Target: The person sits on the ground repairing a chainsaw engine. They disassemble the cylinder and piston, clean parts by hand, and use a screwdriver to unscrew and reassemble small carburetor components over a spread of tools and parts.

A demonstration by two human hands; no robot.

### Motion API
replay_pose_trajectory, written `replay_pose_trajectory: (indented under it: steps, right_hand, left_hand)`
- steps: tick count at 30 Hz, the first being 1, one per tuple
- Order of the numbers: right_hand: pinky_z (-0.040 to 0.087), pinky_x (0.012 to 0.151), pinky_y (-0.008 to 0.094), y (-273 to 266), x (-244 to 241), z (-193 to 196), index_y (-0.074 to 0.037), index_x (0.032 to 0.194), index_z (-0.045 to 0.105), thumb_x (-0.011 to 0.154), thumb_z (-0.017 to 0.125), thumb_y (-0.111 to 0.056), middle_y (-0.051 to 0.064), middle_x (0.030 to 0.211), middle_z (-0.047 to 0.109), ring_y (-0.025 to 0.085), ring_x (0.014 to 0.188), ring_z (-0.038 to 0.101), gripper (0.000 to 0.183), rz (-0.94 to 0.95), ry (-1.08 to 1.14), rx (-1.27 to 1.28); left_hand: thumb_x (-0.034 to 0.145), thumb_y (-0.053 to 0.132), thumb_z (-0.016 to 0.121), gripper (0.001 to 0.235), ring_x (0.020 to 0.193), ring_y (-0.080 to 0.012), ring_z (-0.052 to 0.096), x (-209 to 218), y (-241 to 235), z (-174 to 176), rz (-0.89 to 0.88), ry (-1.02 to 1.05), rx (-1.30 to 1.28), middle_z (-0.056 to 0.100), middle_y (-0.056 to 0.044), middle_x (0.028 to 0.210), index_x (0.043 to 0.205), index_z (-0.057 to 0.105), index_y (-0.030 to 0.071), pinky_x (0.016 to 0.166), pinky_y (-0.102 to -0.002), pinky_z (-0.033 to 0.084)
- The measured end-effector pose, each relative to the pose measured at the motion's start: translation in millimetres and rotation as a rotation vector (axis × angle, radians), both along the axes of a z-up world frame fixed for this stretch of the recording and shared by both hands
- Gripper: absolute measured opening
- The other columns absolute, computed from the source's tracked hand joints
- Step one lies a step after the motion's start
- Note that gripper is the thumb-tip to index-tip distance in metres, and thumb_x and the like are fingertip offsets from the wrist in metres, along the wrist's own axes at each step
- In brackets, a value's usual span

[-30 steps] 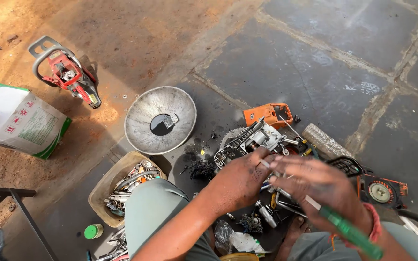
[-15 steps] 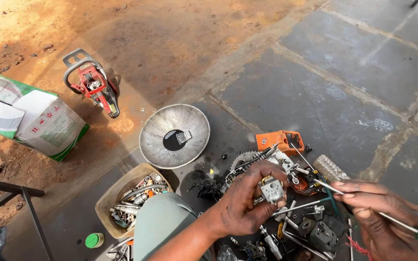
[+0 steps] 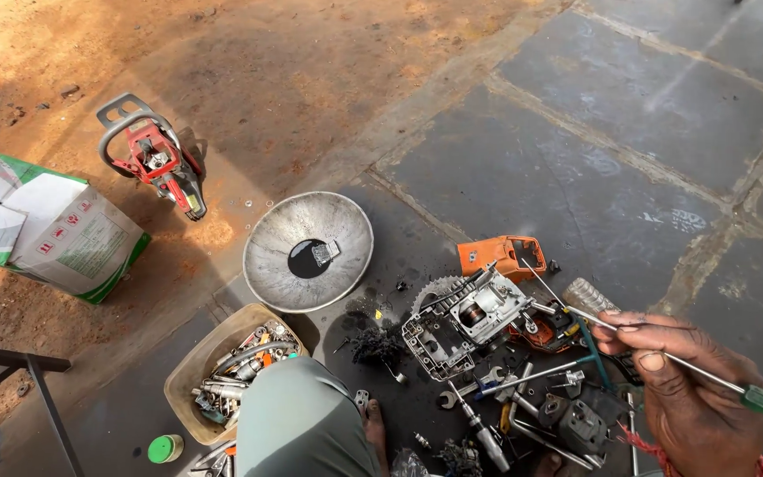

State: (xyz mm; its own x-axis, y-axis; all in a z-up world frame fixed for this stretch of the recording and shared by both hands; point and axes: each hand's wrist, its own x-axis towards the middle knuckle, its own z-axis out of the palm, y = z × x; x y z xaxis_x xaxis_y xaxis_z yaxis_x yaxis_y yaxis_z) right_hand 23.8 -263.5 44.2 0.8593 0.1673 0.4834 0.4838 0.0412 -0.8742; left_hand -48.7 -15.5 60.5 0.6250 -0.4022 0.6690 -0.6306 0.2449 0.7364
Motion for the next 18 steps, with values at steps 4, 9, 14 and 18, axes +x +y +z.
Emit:
replay_pose_trajectory:
  steps: [4,9,14,18]
  right_hand:
    - [0.061,0.103,0.050,-1,1,-1,0.011,0.114,0.066,0.108,0.059,-0.002,0.030,0.119,0.068,0.036,0.111,0.071,0.016,0.076,0.021,0.137]
    - [0.061,0.099,0.050,-3,-2,-10,0.011,0.116,0.062,0.110,0.057,0.000,0.032,0.117,0.067,0.037,0.109,0.071,0.014,0.057,0.004,0.200]
    - [0.064,0.097,0.055,9,-17,-8,0.005,0.121,0.053,0.108,0.056,0.002,0.030,0.107,0.069,0.037,0.104,0.073,0.013,0.078,0.048,0.239]
    - [0.064,0.092,0.053,26,-30,-14,0.003,0.118,0.053,0.102,0.058,0.004,0.028,0.106,0.068,0.036,0.104,0.075,0.016,0.085,0.084,0.181]
  left_hand:
    - [0.109,0.013,0.058,0.038,0.129,-0.0204,0.057,4,-10,-8,0.025,-0.027,-0.042,0.056,-0.009,0.135,0.143,0.040,0.011,0.109,-0.036,0.048]
    - [0.108,0.011,0.058,0.042,0.129,-0.0217,0.059,6,-8,-10,0.069,-0.059,-0.072,0.057,-0.009,0.134,0.145,0.038,0.010,0.108,-0.039,0.048]
    - [0.107,-0.004,0.064,0.044,0.112,-0.0132,0.057,15,11,-26,-0.083,0.486,-0.198,0.055,-0.006,0.119,0.141,0.037,0.008,0.102,-0.032,0.055]
    - [0.103,-0.008,0.064,0.047,0.107,-0.0128,0.058,31,13,-49,-0.207,0.578,-0.279,0.051,-0.005,0.117,0.137,0.039,0.012,0.092,-0.028,0.054]
